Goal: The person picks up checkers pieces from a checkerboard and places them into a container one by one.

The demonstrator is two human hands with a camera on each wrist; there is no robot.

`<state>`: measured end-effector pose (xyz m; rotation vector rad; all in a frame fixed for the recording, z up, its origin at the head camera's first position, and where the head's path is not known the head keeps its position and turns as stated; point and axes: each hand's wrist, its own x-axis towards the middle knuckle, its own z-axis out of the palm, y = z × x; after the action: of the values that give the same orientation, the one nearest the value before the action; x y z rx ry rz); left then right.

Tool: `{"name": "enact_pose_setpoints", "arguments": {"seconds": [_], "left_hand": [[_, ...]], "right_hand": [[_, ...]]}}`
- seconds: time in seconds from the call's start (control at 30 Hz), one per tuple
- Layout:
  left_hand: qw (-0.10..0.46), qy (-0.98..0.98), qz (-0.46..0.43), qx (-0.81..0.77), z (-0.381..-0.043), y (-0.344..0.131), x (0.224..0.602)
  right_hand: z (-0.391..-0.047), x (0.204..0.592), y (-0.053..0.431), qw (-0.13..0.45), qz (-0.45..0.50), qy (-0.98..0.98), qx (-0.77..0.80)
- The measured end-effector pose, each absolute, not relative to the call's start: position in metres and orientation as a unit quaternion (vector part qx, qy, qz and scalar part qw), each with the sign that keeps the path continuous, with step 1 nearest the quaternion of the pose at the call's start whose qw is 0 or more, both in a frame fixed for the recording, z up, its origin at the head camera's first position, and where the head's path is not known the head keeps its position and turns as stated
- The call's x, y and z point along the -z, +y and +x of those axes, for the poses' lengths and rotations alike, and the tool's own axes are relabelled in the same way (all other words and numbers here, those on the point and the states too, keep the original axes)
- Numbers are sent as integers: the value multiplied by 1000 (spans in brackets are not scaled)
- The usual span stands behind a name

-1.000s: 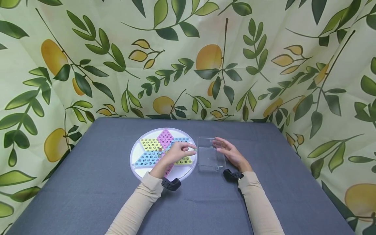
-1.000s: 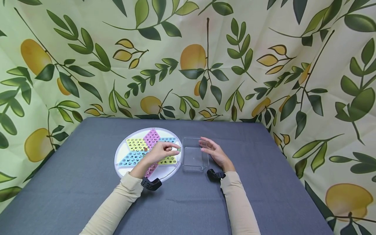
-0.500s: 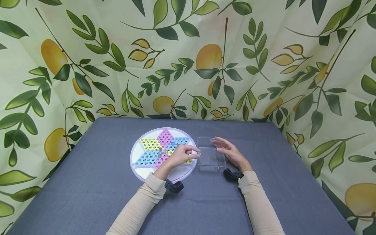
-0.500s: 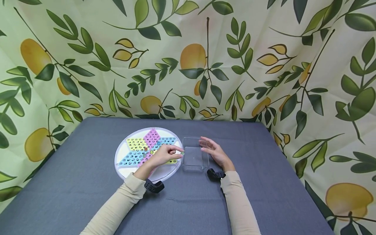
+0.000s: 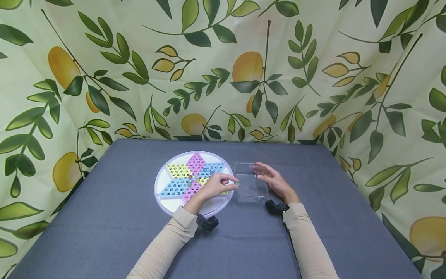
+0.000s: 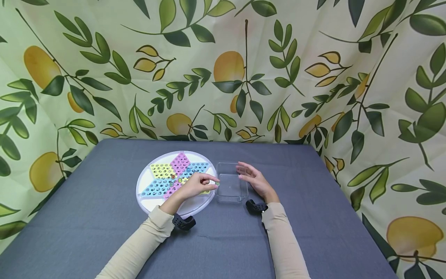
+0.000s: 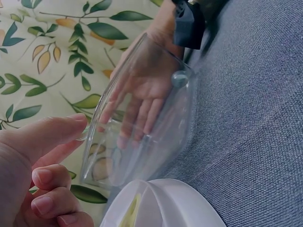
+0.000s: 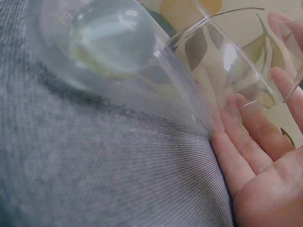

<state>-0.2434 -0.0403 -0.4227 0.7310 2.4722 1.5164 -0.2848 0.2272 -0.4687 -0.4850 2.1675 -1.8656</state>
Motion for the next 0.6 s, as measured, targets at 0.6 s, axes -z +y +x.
{"name": "enact_pose_setpoints", "arguments": {"seconds": [0.6], "left_hand": [[84, 821, 230, -516, -244, -51, 422]], "right_hand": [[-286, 470, 228, 121, -169, 738, 641]]}}
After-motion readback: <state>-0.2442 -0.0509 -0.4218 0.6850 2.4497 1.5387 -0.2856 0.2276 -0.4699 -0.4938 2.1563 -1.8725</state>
